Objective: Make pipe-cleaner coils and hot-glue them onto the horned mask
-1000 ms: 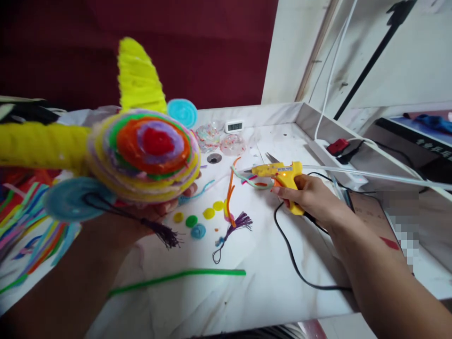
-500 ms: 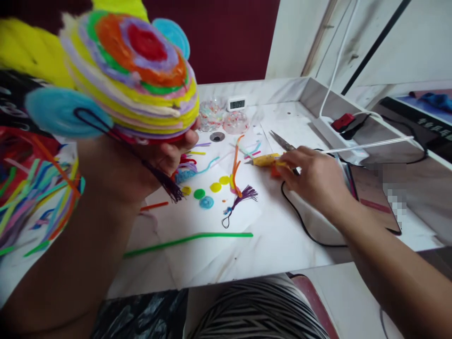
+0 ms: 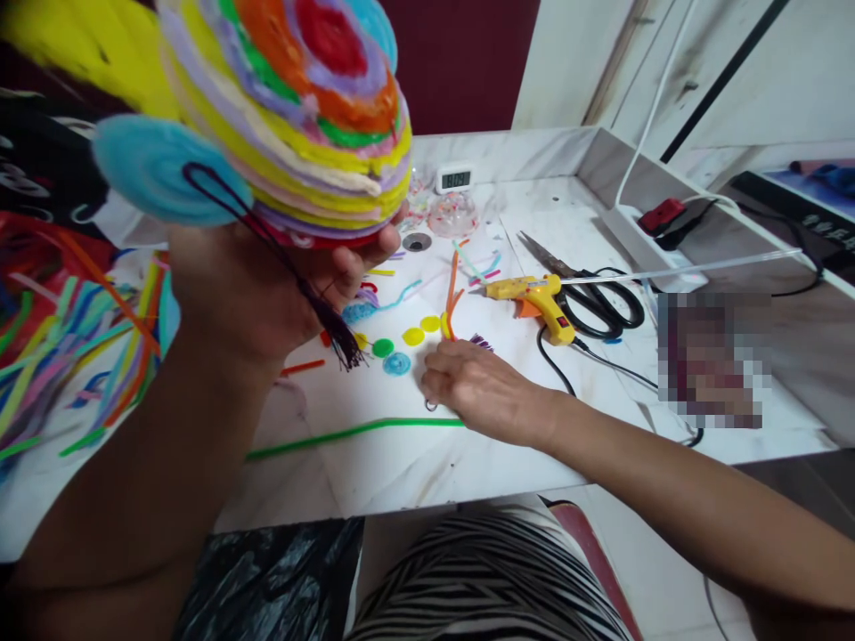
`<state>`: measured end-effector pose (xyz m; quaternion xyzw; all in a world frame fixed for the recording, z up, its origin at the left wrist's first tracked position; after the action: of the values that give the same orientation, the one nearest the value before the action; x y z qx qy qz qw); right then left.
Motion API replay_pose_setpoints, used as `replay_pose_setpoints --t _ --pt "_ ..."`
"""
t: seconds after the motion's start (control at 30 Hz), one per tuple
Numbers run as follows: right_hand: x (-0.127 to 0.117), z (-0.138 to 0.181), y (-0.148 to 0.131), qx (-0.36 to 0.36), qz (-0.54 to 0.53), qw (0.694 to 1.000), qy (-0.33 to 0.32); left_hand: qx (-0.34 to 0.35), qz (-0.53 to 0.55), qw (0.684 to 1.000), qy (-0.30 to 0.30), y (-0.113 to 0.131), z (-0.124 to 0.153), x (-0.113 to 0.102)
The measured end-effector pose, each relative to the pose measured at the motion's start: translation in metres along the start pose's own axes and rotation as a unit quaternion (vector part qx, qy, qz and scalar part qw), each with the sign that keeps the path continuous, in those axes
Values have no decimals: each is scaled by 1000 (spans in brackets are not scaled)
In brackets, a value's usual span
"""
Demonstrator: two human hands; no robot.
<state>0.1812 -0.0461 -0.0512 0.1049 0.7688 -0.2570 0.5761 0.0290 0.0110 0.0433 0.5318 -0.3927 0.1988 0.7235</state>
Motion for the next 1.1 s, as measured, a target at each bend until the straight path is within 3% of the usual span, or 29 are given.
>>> replay_pose_setpoints --t 0.13,0.27,0.43,0.57,0.63,0.7,0.77,0.9,1.1 --pt "-31 12 14 86 -162 979 92 9 -36 997 -64 1 1 5" --pt "-52 26 25 148 -238 947 158 17 -47 998 -44 -1 -2 3" --pt "-19 20 2 22 -96 992 78 16 -63 998 -21 -3 -6 -2" --pt "11 10 -8 10 44 998 40 6 -51 999 -14 -5 -6 -5" --pt "10 9 -7 12 46 998 45 7 -40 999 -14 -6 -5 -4" --pt "-1 11 -1 34 -41 996 74 13 -27 999 -25 -5 -3 -2" --pt "-15 17 11 97 -184 971 120 13 -21 999 -42 -5 -2 1" --pt "-31 29 39 234 -412 858 197 -8 -20 999 -46 -5 -6 -1" --pt "-44 20 53 249 -564 751 239 -17 12 999 -29 -8 -15 -18"
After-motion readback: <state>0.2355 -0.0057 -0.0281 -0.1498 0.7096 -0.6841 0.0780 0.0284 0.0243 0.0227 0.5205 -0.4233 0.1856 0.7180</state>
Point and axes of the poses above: each hand's wrist, its own z-axis away from the middle knuckle, its own x-axis out of the palm, y = z × x, the point moved 4 cm from there along -z, towards the middle knuckle, and after that the axes turned 2 degrees about z, right-handed, at the moved point
